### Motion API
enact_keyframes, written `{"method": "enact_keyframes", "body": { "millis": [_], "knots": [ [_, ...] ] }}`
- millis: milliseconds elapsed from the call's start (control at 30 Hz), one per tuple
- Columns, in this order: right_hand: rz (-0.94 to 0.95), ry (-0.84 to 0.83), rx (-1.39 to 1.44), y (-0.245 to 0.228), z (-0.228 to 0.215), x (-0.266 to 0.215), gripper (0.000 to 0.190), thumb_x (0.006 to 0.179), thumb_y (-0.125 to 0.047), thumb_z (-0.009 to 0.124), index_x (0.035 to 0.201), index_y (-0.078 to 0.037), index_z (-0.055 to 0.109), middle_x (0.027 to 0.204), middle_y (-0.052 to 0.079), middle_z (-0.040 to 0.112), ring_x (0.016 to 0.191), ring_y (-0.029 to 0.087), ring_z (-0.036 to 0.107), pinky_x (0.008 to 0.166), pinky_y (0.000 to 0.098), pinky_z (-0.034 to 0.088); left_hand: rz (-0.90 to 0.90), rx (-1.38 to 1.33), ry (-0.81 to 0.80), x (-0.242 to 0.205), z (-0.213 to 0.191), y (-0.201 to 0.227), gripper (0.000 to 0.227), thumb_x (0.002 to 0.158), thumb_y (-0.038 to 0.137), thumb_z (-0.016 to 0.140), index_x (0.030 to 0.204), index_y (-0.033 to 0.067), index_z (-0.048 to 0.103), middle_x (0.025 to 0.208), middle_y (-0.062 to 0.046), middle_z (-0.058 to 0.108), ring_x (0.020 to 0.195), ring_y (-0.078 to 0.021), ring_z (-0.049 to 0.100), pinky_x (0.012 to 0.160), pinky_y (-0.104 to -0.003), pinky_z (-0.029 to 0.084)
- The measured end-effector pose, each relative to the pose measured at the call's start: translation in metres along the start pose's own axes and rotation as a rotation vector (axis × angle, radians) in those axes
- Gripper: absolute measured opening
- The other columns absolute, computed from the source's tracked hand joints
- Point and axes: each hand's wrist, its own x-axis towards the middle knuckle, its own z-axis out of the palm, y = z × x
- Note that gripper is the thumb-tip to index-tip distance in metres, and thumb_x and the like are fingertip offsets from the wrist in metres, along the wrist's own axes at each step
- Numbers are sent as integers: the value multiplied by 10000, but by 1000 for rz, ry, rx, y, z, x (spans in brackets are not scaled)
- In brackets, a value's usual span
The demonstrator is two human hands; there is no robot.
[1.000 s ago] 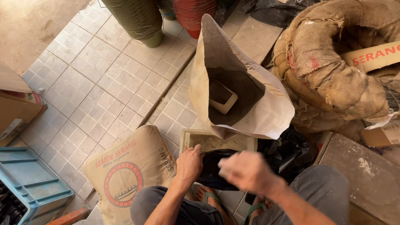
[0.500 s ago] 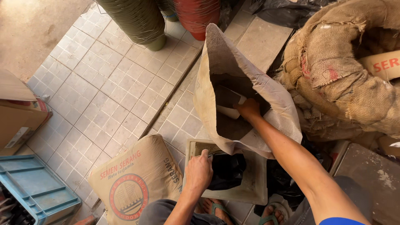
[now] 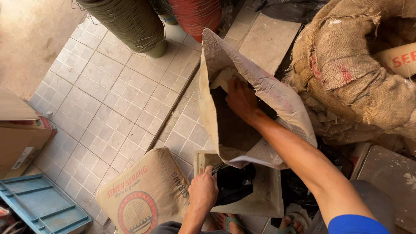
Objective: The person scoops grey powder from a large paper bag into a small black plastic bag and then ties the bag shut.
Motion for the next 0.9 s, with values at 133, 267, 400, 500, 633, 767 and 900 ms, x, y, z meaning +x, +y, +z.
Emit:
{"method": "enact_keyframes", "body": {
  "millis": [133, 267, 400, 500, 633, 767, 900],
  "knots": [
    [85, -99, -33, -4, 4, 22, 296, 847, -49, 620, 1123, -130, 550, 933, 110, 665, 766, 371, 680, 437, 503, 491, -19, -8, -8, -2, 1, -2, 261, 1032, 275, 501, 1266, 192, 580, 963, -244, 716, 920, -541, 670, 725, -651, 515],
    [3, 80, -186, -5, 0, 38, 446, 863, -230, 695, 1294, -138, 629, 972, 37, 723, 788, 233, 722, 452, 395, 529, -15, -6, -11, 1, -4, 1, 240, 1023, 285, 498, 1235, 202, 572, 961, -234, 720, 931, -539, 670, 743, -661, 510],
    [-39, 165, -169, -21, 0, 30, 422, 890, -166, 672, 1304, -89, 684, 1176, 52, 759, 1007, 197, 734, 497, 345, 564, -31, -19, -27, -3, -7, 1, 305, 1023, 294, 509, 1312, 226, 579, 1007, -246, 730, 971, -550, 669, 780, -672, 512],
    [418, -467, 752, -28, 14, 1, 941, 917, -468, 645, 1665, -107, 203, 1359, 391, 558, 1135, 659, 584, 894, 688, 502, -19, -2, -25, -3, -3, -1, 227, 1028, 303, 517, 1235, 223, 568, 975, -219, 728, 947, -540, 672, 757, -669, 512],
    [-281, 68, 170, -34, 10, -9, 549, 932, -156, 604, 1443, 43, 589, 1437, 216, 593, 1340, 446, 592, 891, 517, 608, -26, -7, -42, -4, -9, 5, 208, 1053, 308, 495, 1221, 206, 562, 956, -229, 709, 925, -528, 668, 743, -651, 507],
    [-508, -71, 47, -33, 3, -17, 393, 982, -213, 547, 1347, -111, 647, 1370, 164, 638, 1292, 415, 625, 862, 508, 597, -18, -3, -21, -6, -10, 7, 257, 1047, 307, 508, 1274, 199, 558, 981, -242, 714, 941, -542, 668, 746, -662, 506],
    [-593, -191, 72, -26, 1, -17, 469, 956, -181, 551, 1391, -68, 682, 1333, 115, 698, 1274, 381, 632, 883, 479, 602, -24, -9, -18, -7, -10, 10, 213, 1057, 307, 504, 1225, 188, 560, 952, -228, 709, 925, -524, 671, 732, -648, 508]
  ]
}}
